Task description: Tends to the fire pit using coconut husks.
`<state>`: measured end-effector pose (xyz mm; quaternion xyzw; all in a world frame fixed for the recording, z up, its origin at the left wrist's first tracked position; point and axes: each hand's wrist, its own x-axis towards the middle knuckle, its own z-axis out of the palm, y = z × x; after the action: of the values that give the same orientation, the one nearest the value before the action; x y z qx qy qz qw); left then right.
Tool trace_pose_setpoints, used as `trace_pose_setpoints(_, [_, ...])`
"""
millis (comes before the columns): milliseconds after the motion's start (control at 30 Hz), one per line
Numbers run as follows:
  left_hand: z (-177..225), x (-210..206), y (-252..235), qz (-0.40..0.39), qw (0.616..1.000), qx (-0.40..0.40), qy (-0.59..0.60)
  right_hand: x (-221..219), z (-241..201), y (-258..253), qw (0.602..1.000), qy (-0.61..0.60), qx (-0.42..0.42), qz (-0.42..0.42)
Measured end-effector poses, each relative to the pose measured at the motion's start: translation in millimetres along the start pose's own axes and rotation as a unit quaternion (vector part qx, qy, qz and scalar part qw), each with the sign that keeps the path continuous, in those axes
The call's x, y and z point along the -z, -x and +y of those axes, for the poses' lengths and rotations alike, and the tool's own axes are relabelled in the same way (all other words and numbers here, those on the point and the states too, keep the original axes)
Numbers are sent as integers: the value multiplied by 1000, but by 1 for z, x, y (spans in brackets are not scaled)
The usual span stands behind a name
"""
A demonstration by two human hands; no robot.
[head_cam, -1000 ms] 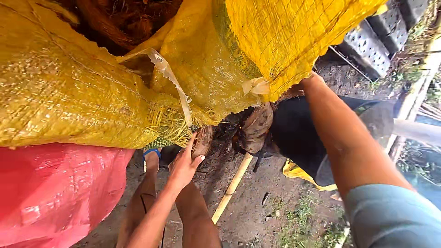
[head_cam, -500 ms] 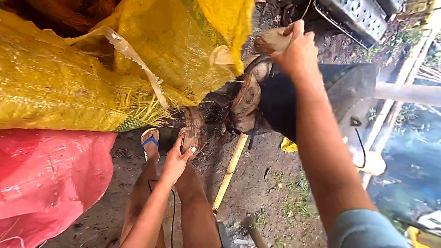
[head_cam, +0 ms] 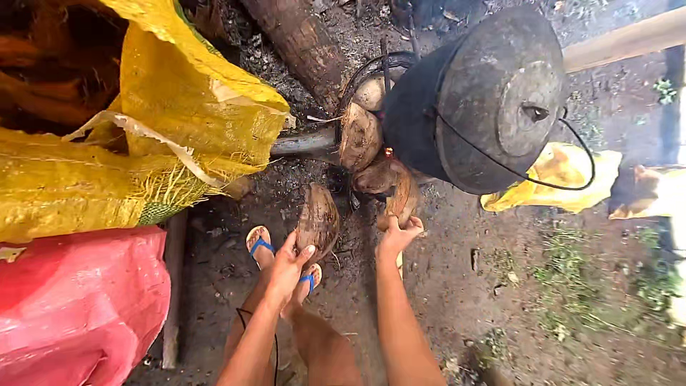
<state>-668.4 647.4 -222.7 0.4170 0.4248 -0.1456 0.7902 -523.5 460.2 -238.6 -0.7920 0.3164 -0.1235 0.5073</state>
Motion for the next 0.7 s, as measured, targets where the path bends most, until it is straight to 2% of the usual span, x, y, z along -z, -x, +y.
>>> trace_pose_setpoints(100, [-11, -6, -8, -16, 1000, -17, -5, -43, 26, -15, 1000, -13, -5, 14])
trace_pose_setpoints(167, [-17, -11, -15, -10, 999, -31, -3, -53, 34, -20, 996, 80, 27, -20])
trace_pose_setpoints(233, [-23, -17, -18, 2, 999, -36, 5, -41, 38, -22, 982, 160, 68, -70])
trace_pose_setpoints(333, [-32, -28, -26, 5, 998, -57, 24, -25, 40, -30, 965, 205, 100, -126])
trace_pose_setpoints(500, [-41, -48, -31, -5, 997, -71, 10, -29, 34, -37, 969, 205, 69, -123])
trace_pose_setpoints(567, [-43, -54, -27, -3, 997, -79, -13, -24, 31, -41, 967, 196, 55, -151])
trace_pose_setpoints(633, [-45, -60, -18, -11, 996, -82, -46, -3, 26, -42, 962, 181, 50, -197])
trace_pose_setpoints(700, [-50, -67, -7, -44, 993, -76, -75, 37, 25, -29, 957, 157, 22, -244])
